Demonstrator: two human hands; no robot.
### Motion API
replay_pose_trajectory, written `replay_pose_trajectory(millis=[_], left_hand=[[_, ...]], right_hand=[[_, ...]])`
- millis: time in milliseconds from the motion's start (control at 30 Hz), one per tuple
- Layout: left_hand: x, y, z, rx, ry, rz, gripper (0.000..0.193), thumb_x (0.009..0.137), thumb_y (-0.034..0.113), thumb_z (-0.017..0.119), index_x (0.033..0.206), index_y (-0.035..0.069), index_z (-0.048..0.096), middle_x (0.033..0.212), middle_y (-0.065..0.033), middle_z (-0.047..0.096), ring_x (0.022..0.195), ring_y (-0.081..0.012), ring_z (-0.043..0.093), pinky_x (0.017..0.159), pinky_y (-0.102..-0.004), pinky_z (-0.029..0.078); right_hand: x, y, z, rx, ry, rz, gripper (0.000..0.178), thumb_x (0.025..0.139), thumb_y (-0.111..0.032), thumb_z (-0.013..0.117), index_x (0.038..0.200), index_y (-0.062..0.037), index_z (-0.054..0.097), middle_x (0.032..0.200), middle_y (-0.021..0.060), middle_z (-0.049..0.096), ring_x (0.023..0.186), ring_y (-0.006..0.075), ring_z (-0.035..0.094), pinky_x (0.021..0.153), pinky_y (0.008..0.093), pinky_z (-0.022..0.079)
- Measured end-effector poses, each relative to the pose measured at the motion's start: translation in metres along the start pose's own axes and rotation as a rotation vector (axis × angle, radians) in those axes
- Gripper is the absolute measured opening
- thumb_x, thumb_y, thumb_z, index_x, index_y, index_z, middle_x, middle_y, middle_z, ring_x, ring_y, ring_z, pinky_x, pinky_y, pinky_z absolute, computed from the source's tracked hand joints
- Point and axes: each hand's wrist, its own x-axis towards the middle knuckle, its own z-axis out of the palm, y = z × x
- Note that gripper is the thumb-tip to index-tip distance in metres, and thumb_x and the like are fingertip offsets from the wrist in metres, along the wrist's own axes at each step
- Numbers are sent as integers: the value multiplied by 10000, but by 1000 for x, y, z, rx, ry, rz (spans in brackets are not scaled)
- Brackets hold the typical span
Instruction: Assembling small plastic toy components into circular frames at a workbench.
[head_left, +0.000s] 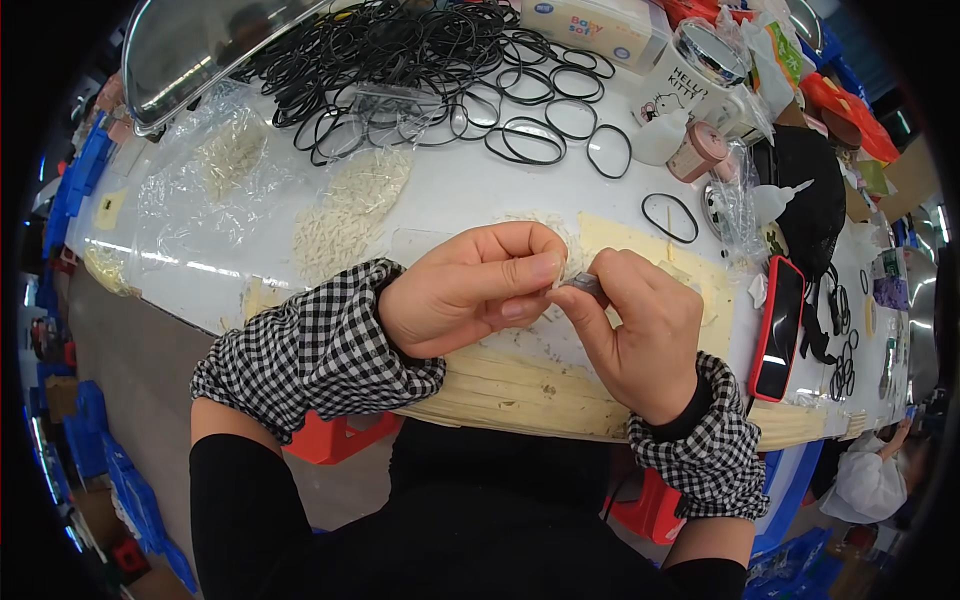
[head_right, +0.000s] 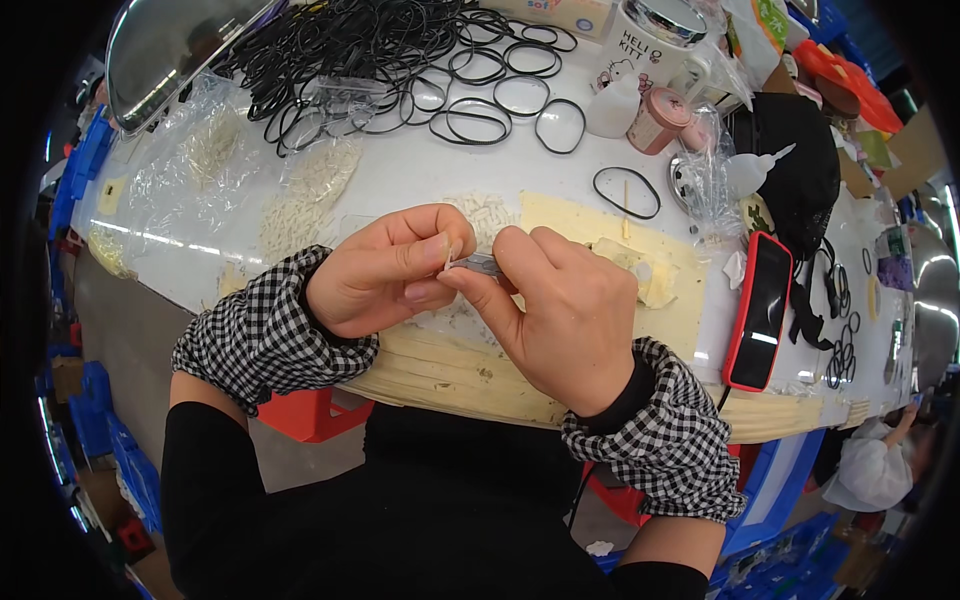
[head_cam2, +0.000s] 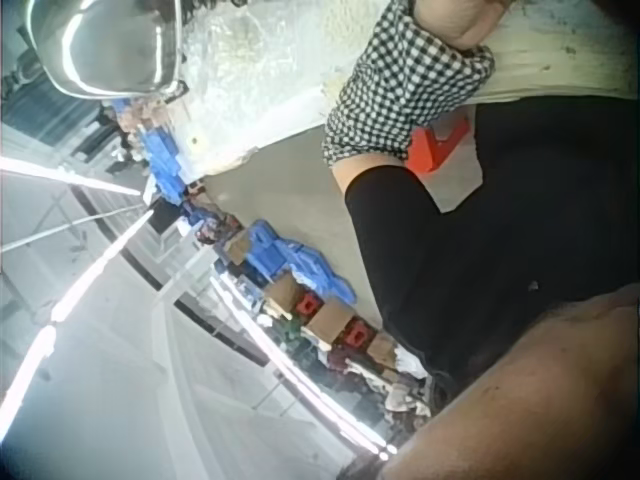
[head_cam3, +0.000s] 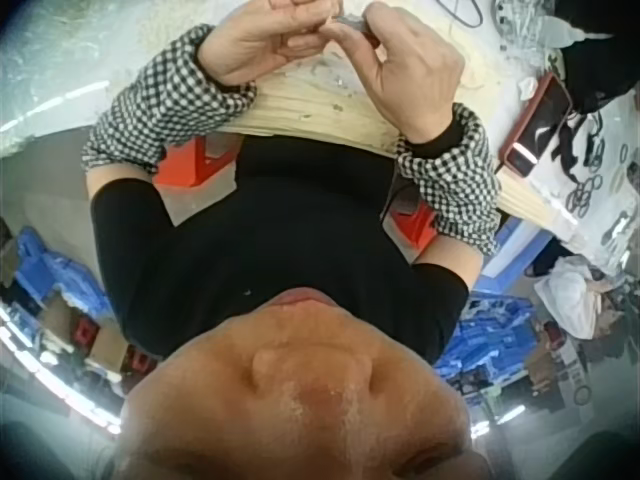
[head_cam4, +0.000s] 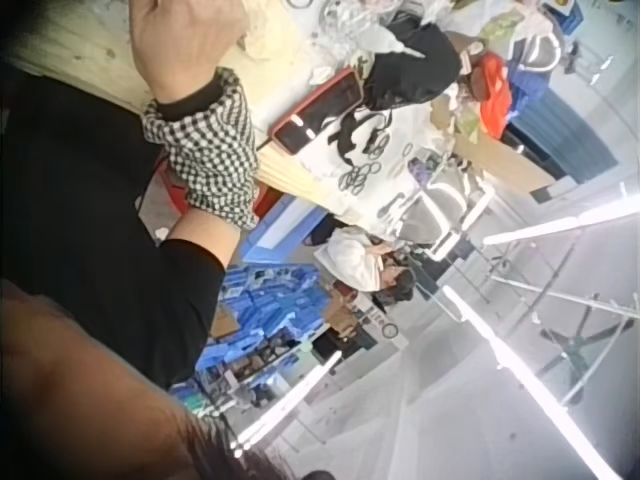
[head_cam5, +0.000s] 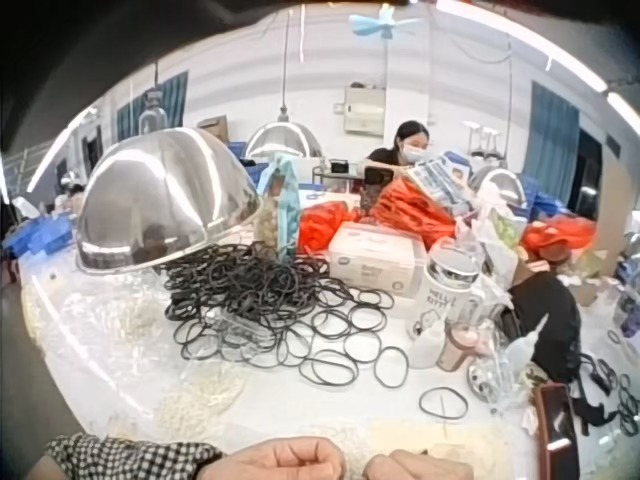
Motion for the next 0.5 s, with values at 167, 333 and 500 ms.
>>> replay_pose_trajectory(millis=[167, 333, 500], left_hand=[[0, 1, 1, 5, 6, 4, 156, 977, 219, 510, 955, 68, 479, 853, 30, 418, 642, -37, 360, 591, -191, 319], [0, 0, 1, -5, 11, -8, 157, 978, 219, 510, 954, 67, 482, 853, 31, 416, 649, -39, 363, 599, -192, 326], [1, 1, 0, 0, 63, 16, 160, 981, 211, 465, 926, 61, 474, 865, 10, 439, 660, -51, 380, 606, -196, 340]], right_hand=[[1, 0, 1, 8, 26, -13, 315, 824, -337, 694, 718, -92, 527, 603, 25, 509, 497, 193, 531, 425, 311, 386], [1, 2, 3, 15, 56, -25, 327, 819, -331, 701, 715, -85, 512, 602, 28, 509, 495, 195, 528, 424, 310, 385], [1, 0, 1, 4, -12, 4, 312, 818, -320, 703, 740, -82, 517, 607, 34, 511, 510, 212, 537, 431, 320, 391]])
